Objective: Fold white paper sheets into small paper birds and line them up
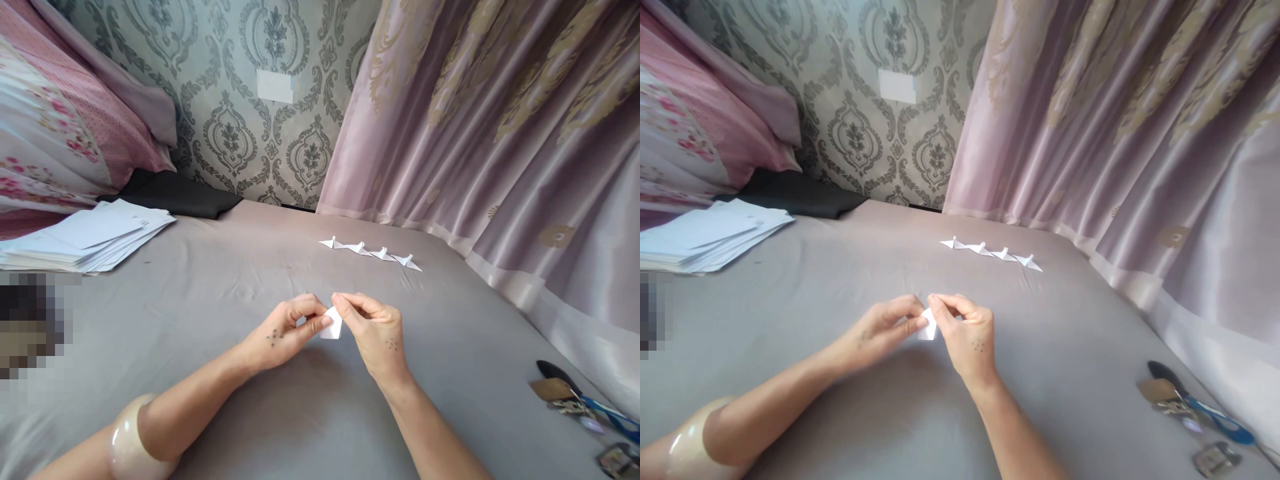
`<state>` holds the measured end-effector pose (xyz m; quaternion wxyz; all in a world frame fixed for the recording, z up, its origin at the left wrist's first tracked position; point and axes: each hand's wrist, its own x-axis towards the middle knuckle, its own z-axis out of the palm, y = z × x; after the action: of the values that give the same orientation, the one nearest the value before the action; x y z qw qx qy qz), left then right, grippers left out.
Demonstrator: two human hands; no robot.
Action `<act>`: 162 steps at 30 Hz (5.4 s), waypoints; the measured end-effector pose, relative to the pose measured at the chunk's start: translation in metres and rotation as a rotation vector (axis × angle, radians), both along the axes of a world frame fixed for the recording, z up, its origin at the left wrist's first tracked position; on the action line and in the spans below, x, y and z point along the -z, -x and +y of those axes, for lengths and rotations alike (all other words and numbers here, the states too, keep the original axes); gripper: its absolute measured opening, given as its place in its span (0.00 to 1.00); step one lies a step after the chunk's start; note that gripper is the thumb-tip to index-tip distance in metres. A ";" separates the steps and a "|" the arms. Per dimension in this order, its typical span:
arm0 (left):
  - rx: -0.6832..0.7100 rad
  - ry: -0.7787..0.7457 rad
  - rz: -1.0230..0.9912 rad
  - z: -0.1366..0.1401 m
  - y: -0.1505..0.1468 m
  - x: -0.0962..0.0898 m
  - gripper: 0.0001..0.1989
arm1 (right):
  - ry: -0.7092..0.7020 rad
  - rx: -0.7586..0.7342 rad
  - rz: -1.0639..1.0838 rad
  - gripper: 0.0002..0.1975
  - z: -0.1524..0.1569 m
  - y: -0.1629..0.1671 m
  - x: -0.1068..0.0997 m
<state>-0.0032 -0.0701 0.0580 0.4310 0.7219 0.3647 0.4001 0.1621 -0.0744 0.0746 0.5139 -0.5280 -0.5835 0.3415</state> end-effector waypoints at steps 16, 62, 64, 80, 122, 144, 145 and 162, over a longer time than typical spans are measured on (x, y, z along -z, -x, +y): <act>-0.037 0.431 -0.586 0.008 -0.009 0.013 0.11 | -0.176 -0.037 -0.061 0.05 -0.006 0.012 0.013; -0.307 -0.324 0.098 -0.005 -0.008 0.011 0.08 | -0.094 -0.107 -0.091 0.04 -0.007 0.005 0.004; -0.302 -0.341 0.112 -0.004 -0.007 0.012 0.09 | -0.058 -0.113 -0.081 0.04 -0.007 0.004 0.003; -0.202 -0.122 0.037 -0.006 -0.008 0.003 0.10 | -0.101 -0.154 -0.150 0.04 -0.007 0.004 0.002; -0.074 0.375 -0.257 -0.007 -0.008 -0.009 0.12 | -0.267 -0.153 -0.148 0.06 -0.002 -0.006 -0.003; -0.202 0.044 -0.286 -0.011 -0.013 0.002 0.10 | -0.336 -0.129 -0.217 0.05 -0.008 0.002 0.001; -0.218 0.001 -0.266 -0.011 -0.013 0.004 0.10 | -0.333 -0.123 -0.221 0.05 -0.008 0.002 0.001; -0.107 0.167 -0.298 -0.011 -0.010 -0.002 0.12 | -0.675 -0.084 -0.414 0.10 -0.005 0.001 0.005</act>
<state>0.0073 -0.0814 0.0601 0.5169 0.5960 0.3667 0.4931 0.1607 -0.0792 0.0695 0.5156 -0.3628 -0.7753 0.0377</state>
